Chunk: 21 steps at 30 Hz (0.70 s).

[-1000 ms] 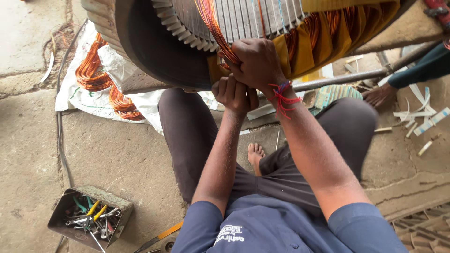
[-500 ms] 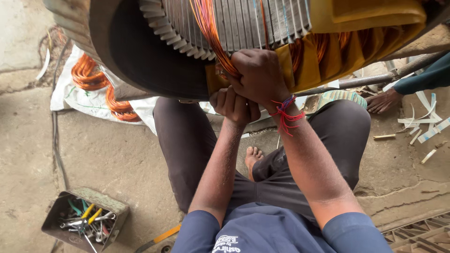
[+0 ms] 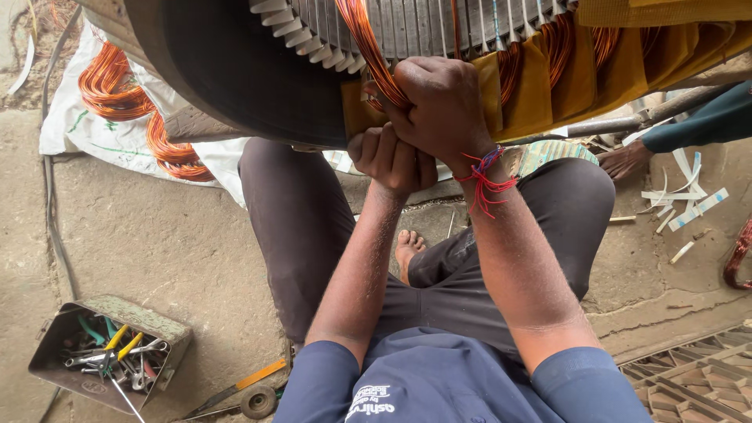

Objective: The person sits on the floor and winds copper wire by hand into the slots of a large cylindrical motor stator. They repeatedly pull wire from a nearby pile, thread it through the slots, and secure it with their fingers.

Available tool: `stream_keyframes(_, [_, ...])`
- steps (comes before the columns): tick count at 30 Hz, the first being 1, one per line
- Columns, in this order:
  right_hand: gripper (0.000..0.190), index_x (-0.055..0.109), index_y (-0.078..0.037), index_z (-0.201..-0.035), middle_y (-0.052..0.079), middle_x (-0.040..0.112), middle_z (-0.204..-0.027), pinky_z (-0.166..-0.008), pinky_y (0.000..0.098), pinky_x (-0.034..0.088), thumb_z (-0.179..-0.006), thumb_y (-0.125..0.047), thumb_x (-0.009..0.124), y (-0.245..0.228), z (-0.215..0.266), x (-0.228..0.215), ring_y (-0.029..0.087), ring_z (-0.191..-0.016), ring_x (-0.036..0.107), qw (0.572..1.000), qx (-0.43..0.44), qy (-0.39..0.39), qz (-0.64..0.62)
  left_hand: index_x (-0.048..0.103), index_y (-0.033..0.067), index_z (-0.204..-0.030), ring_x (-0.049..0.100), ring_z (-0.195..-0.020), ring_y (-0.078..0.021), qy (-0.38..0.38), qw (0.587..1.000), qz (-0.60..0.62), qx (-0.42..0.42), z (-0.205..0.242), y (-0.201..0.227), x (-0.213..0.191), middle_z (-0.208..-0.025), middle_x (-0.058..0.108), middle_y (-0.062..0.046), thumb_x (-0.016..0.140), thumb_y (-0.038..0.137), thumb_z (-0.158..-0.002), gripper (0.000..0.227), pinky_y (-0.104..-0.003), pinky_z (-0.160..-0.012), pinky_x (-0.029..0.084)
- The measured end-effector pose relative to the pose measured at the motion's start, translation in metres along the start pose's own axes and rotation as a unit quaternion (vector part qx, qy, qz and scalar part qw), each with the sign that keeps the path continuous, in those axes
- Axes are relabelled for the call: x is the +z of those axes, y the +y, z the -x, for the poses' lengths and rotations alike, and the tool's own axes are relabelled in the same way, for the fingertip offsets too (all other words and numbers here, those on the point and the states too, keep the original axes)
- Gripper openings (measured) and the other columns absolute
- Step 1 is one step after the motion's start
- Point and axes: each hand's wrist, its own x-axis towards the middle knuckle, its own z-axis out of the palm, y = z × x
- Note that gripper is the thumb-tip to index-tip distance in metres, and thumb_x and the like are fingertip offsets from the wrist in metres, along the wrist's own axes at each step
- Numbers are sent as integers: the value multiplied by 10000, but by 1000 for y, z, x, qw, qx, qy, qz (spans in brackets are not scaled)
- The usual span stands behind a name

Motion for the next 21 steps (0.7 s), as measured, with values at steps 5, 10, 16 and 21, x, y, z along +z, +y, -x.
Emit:
stream_keyframes(5, [493,498,-53,-713,103,515,-650,-556,418,453,-1000,-296,816,1,0,1,306,-595,573,1000,-10,12,-3,617,36,-744,525,-583,-233,-2,1000,1,1,1,-1,0,-676,581,-91,561,166,-861,183,-383,-650,352])
stream_keyframes(10, [499,504,-59,-706,93,500,-630,-543,409,442,-1009,-309,811,2,1,2,285,-575,566,1000,-3,6,0,619,52,-723,529,-569,-215,6,1000,-4,1,4,-1,3,-647,567,-72,560,167,-863,191,-374,-656,349])
stream_keyframes(16, [503,506,-60,-704,94,496,-627,-538,410,434,-1016,-327,795,2,1,2,283,-569,561,1000,1,0,12,622,51,-715,525,-564,-208,5,1000,-6,-2,4,-1,2,-648,578,-74,564,160,-870,199,-366,-671,345])
stream_keyframes(21, [503,508,-61,-704,97,495,-630,-545,418,436,-1022,-332,788,2,2,2,288,-575,563,1000,4,-6,13,605,54,-722,538,-589,-214,3,1000,-2,2,4,-1,2,-688,610,-88,563,166,-853,178,-369,-688,366])
